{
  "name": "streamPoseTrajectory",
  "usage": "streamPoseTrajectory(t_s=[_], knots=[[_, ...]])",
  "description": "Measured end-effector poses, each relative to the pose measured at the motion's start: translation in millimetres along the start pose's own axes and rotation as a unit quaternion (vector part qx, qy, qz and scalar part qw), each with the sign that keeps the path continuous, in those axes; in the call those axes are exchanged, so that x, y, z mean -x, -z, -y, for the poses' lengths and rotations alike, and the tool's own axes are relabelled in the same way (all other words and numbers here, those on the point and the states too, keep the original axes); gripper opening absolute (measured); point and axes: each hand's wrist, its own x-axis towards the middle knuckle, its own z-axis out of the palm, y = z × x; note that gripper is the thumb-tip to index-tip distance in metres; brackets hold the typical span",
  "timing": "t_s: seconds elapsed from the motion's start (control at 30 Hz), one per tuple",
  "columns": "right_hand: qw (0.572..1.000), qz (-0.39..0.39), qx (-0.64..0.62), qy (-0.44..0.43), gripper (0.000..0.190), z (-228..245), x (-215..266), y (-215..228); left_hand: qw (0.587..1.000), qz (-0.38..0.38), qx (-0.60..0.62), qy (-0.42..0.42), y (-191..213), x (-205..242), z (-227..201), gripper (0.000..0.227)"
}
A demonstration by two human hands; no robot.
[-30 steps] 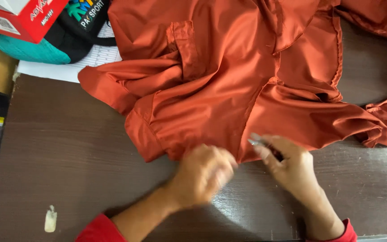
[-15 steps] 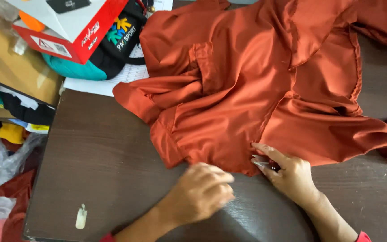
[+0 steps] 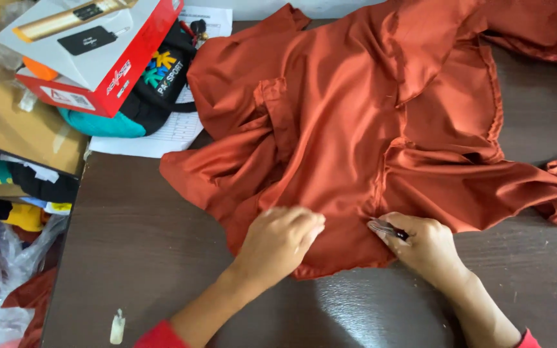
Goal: Trimming excess loose threads from a brown garment using thread snips on a workbench.
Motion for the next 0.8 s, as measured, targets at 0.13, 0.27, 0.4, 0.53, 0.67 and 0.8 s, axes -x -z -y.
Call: streamPoseTrajectory(t_s=[0.13, 0.27, 0.4, 0.53, 0.67, 0.8], knots=[[0.998, -0.025, -0.037, 0.053, 0.021, 2.4, -2.9, -0.9, 0.997, 0.024, -0.061, -0.031, -52.2, -5.8, 24.8, 0.028], [0.999, 0.012, 0.011, -0.029, 0.028, 3.9, -6.1, -2.1, 0.995, 0.003, -0.102, -0.001, -70.4, 0.2, 32.6, 0.007], [0.997, 0.001, -0.016, 0.078, 0.018, -11.1, -4.4, -4.7, 0.996, -0.041, 0.034, 0.074, -18.6, 2.4, 6.4, 0.011], [0.998, 0.018, -0.018, 0.065, 0.018, -2.9, -4.2, 2.1, 0.962, 0.13, 0.231, 0.067, 19.1, 19.1, -12.1, 0.02], [0.993, 0.036, 0.063, 0.093, 0.049, -3.5, 1.1, -10.6, 0.943, 0.173, 0.278, -0.061, 35.6, 14.6, -16.2, 0.044], [0.987, 0.081, 0.035, 0.138, 0.054, 10.7, 11.1, -3.4, 0.99, 0.107, 0.088, 0.007, 19.9, 8.5, -0.7, 0.024]])
